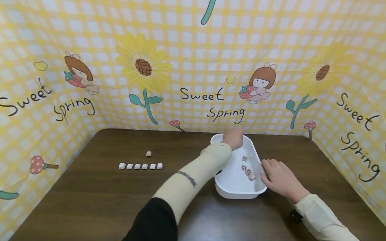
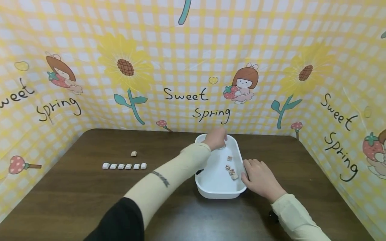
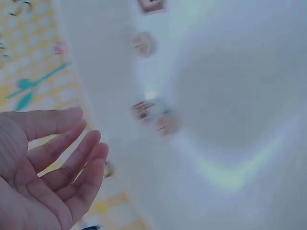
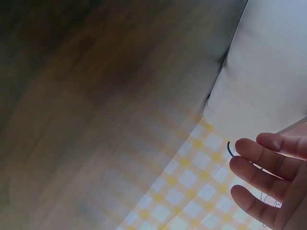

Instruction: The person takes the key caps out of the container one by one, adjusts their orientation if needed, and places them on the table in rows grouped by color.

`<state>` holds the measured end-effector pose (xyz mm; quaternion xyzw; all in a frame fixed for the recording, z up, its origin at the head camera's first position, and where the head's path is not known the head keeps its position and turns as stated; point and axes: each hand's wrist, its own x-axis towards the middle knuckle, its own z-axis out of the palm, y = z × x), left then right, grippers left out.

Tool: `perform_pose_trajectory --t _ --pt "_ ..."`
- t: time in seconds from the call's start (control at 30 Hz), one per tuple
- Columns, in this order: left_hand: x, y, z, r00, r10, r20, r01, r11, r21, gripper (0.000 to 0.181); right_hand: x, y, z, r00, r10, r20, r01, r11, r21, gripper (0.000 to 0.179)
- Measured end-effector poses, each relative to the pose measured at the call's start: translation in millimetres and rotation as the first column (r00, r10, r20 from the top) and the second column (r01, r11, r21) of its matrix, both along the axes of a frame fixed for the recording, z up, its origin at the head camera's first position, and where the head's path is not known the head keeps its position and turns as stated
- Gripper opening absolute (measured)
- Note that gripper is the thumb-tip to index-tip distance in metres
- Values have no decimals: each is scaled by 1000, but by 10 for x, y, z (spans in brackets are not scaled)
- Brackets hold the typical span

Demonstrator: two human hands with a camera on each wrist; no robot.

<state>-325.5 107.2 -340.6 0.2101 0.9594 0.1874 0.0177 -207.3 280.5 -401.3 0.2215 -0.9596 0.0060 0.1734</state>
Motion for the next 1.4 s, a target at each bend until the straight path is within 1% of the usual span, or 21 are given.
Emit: perform_pose_trajectory --t 0.07,0.13,0.2,0.27,0.33,0.43,0.57,0.7,0.77,0.83,0.87,0.93,1.03,1.1,1.17,1.2,1.27,1.33,1.4 --pt "-86 69 -139 999 51 11 -51 999 -5 12 -3 -8 -9 1000 5 2 -5 1000 -2 29" --pt "-149 111 -247 995 99 18 -99 995 -18 14 -4 -17 -13 1000 5 7 -5 1000 -1 29" --pt "-194 138 -329 993 121 18 -120 992 -49 15 -3 -21 -12 1000 0 13 0 1000 1 30" --pt "-213 155 -380 992 128 9 -127 988 -90 16 -4 -19 -7 1000 -10 19 10 1000 6 30" --pt "-218 174 -416 991 130 -8 -130 982 -134 17 -4 -11 0 1000 -18 23 18 1000 8 31" --pt "-219 205 -470 992 122 -36 -127 976 -176 17 -9 1 6 999 -21 27 21 1000 6 30" --pt "-208 260 -556 990 116 -84 -129 975 -180 15 -14 7 4 1000 -8 22 8 1000 0 30" --pt "-149 306 -580 989 87 -123 -111 973 -201 11 -15 11 -2 1000 1 14 -1 1000 -2 30" --pt "-125 317 -570 988 71 -138 -100 972 -214 10 -14 12 -3 1000 5 10 -5 1000 -2 30" --pt "-124 321 -562 987 61 -147 -92 973 -210 9 -14 16 -4 1000 9 4 -9 1000 1 30" --pt "-128 321 -550 987 60 -150 -92 973 -214 8 -14 18 -6 1000 10 0 -10 1000 3 30" --pt "-137 322 -518 988 64 -138 -90 976 -196 8 -13 21 -2 1000 11 -4 -11 1000 7 29" --pt "-116 295 -392 995 56 -85 -67 988 -140 9 -12 22 6 1000 13 -9 -12 1000 16 29" --pt "-73 255 -260 999 29 -25 -30 998 -51 10 -12 21 12 1000 12 -10 -12 1000 20 29" --pt "-1 196 -105 1000 -12 29 11 999 41 9 -11 19 17 1000 9 -8 -9 1000 21 30" --pt "39 162 -28 998 -36 48 32 996 84 10 -10 17 20 1000 7 -4 -7 1000 19 31" --pt "131 80 122 993 -87 82 72 983 170 12 -10 14 20 1000 3 4 -3 1000 16 31" --pt "233 -17 247 987 -134 84 112 967 227 13 -10 11 15 1000 -1 15 1 1000 12 32" --pt "338 -130 346 979 -188 73 162 949 271 14 -11 8 9 1000 -3 24 3 1000 9 32"
